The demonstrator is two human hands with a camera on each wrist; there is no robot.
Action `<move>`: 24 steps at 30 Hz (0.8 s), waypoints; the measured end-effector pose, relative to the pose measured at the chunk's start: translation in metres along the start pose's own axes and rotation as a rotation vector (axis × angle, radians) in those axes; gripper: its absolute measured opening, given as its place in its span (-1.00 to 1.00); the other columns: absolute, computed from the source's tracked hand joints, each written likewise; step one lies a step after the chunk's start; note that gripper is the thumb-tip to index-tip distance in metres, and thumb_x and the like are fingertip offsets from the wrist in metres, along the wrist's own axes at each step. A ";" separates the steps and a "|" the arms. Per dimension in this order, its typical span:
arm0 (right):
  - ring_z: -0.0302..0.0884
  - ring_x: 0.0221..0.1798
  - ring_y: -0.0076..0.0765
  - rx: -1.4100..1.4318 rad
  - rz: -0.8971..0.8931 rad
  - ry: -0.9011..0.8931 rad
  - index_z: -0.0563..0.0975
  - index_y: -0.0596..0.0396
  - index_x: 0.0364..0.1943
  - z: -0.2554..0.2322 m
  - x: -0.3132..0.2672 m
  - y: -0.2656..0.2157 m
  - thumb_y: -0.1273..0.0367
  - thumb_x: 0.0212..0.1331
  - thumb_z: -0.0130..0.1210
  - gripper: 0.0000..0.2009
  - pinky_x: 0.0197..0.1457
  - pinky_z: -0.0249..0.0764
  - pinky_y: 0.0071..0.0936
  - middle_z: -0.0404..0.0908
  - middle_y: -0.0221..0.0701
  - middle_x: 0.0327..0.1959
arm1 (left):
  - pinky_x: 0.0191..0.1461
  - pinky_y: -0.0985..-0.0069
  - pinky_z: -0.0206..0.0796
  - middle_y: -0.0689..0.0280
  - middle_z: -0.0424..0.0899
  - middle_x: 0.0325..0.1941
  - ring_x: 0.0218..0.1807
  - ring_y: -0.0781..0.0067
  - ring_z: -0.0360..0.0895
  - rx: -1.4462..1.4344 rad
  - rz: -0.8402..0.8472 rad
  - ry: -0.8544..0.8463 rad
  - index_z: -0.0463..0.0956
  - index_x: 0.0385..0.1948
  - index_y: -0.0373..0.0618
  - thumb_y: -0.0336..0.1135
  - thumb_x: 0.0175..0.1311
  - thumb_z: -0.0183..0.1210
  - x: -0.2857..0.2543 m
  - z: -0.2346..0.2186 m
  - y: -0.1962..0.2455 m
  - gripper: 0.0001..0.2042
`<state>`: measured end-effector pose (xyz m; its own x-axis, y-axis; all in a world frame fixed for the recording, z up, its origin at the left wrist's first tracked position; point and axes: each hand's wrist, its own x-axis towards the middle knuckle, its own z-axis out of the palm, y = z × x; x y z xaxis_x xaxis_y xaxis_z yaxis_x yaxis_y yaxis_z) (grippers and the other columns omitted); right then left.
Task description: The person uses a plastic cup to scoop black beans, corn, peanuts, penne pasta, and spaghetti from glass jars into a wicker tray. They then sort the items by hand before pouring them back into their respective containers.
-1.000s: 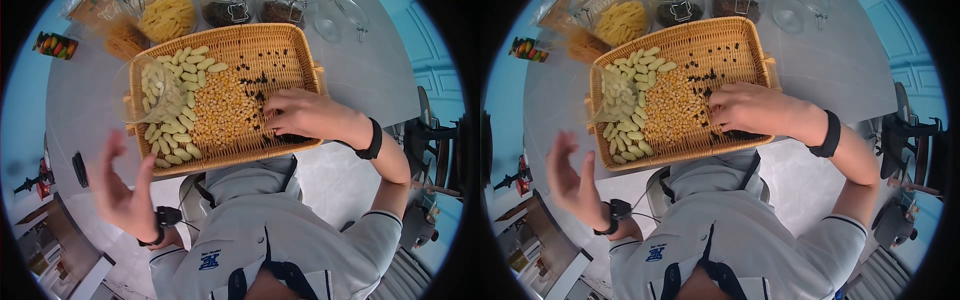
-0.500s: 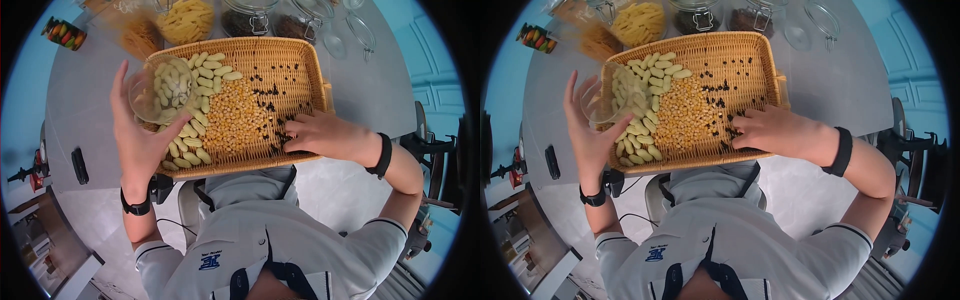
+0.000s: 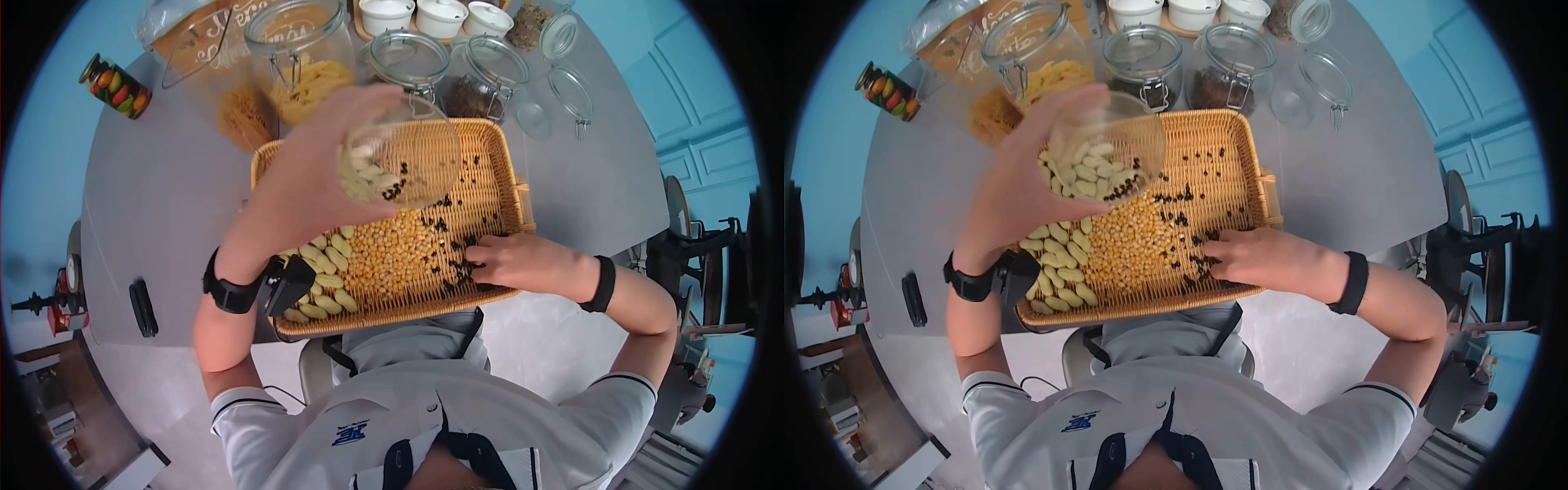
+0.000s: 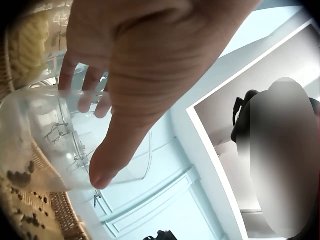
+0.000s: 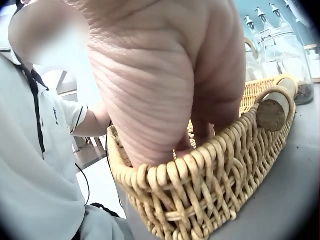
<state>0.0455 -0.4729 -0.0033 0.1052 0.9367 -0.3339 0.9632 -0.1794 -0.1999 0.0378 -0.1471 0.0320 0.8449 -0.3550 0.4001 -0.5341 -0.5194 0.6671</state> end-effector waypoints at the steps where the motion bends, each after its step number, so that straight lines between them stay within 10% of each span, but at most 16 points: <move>1: 0.53 0.06 -0.28 -0.009 0.021 -0.035 0.59 0.03 -0.27 -0.001 0.000 -0.001 0.49 0.06 0.17 -0.86 0.00 0.69 -0.39 0.47 -0.46 -0.04 | 0.46 0.32 0.25 0.27 0.48 0.38 0.40 0.24 0.42 -0.029 0.041 -0.040 0.32 0.40 -0.02 -0.33 -0.22 0.61 0.004 0.001 -0.004 -0.04; 11: 0.68 -0.20 -0.14 0.654 0.253 0.217 0.69 0.15 -0.37 0.014 0.008 0.014 0.58 -0.12 0.29 -0.83 -0.12 0.60 -0.27 0.67 -0.26 -0.29 | 0.41 0.29 0.28 0.12 0.45 0.28 0.33 0.06 0.42 -0.189 -0.006 -0.103 0.31 0.31 -0.14 -0.36 -0.19 0.51 0.004 0.003 -0.011 -0.14; 17: 0.69 -0.44 -0.49 1.128 0.561 0.215 0.72 0.25 -0.31 0.003 0.015 0.023 0.55 0.00 0.32 -0.86 -0.29 0.59 -0.47 0.77 -0.34 -0.37 | 0.42 0.26 0.28 0.09 0.46 0.34 0.37 0.03 0.42 -0.207 -0.054 -0.177 0.29 0.33 -0.17 -0.35 -0.20 0.54 0.005 -0.003 -0.008 -0.11; 24: 0.71 -0.40 -0.52 1.327 0.619 0.547 0.74 0.24 -0.19 -0.101 0.016 0.026 0.51 0.12 0.35 -0.83 -0.29 0.65 -0.59 0.74 -0.35 -0.41 | 0.44 0.32 0.26 0.17 0.50 0.34 0.39 0.18 0.43 -0.185 -0.007 -0.160 0.28 0.39 -0.10 -0.35 -0.21 0.57 0.005 0.008 -0.020 -0.05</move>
<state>0.0976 -0.4323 0.0787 0.7453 0.5582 -0.3646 -0.1300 -0.4146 -0.9006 0.0519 -0.1443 0.0161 0.8256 -0.4779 0.3001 -0.5011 -0.3763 0.7793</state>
